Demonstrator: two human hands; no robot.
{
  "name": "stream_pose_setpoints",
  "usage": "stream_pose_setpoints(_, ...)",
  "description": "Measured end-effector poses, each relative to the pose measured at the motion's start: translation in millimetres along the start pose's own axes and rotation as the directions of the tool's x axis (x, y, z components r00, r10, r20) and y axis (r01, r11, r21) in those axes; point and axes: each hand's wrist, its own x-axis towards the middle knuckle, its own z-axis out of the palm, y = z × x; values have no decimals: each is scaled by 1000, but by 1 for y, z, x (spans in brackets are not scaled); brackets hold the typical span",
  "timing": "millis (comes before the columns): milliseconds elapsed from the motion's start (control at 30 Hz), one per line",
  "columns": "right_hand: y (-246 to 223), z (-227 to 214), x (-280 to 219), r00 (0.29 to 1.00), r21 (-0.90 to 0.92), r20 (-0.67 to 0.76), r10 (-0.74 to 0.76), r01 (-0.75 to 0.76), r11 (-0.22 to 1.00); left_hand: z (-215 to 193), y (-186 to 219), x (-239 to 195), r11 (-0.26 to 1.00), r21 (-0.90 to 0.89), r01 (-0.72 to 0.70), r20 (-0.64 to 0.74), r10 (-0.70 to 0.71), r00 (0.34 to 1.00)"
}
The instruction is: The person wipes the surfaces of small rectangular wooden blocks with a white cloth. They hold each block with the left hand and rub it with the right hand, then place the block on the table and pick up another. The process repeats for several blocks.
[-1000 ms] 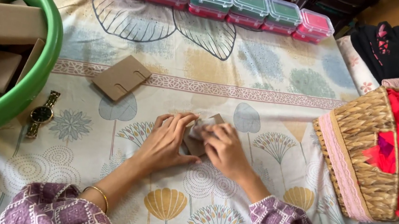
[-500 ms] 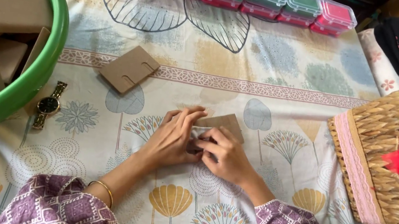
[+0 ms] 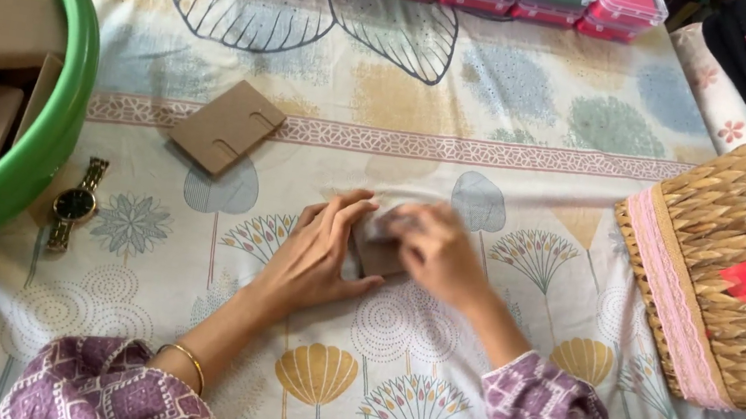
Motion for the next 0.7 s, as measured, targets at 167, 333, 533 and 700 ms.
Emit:
stream_pose_setpoints(167, 1, 1, -14, 989, -97, 16, 144, -142, 985, 6, -2, -2, 1000, 3, 4, -5, -4, 1000)
stream_pose_setpoints(333, -11, 10, -10, 998, 43, 68, -15, 12, 999, 5, -3, 1, 999, 40, 18, 5, -18, 1000)
stream_pose_setpoints(533, 36, 4, -21, 979, -34, 31, 203, -202, 979, 8, -4, -2, 997, 68, -28, -59, 32, 998)
stream_pose_setpoints(700, 0, -15, -11, 978, -1, 92, 189, -190, 982, 6, -6, -4, 997, 69, -25, -96, 31, 995)
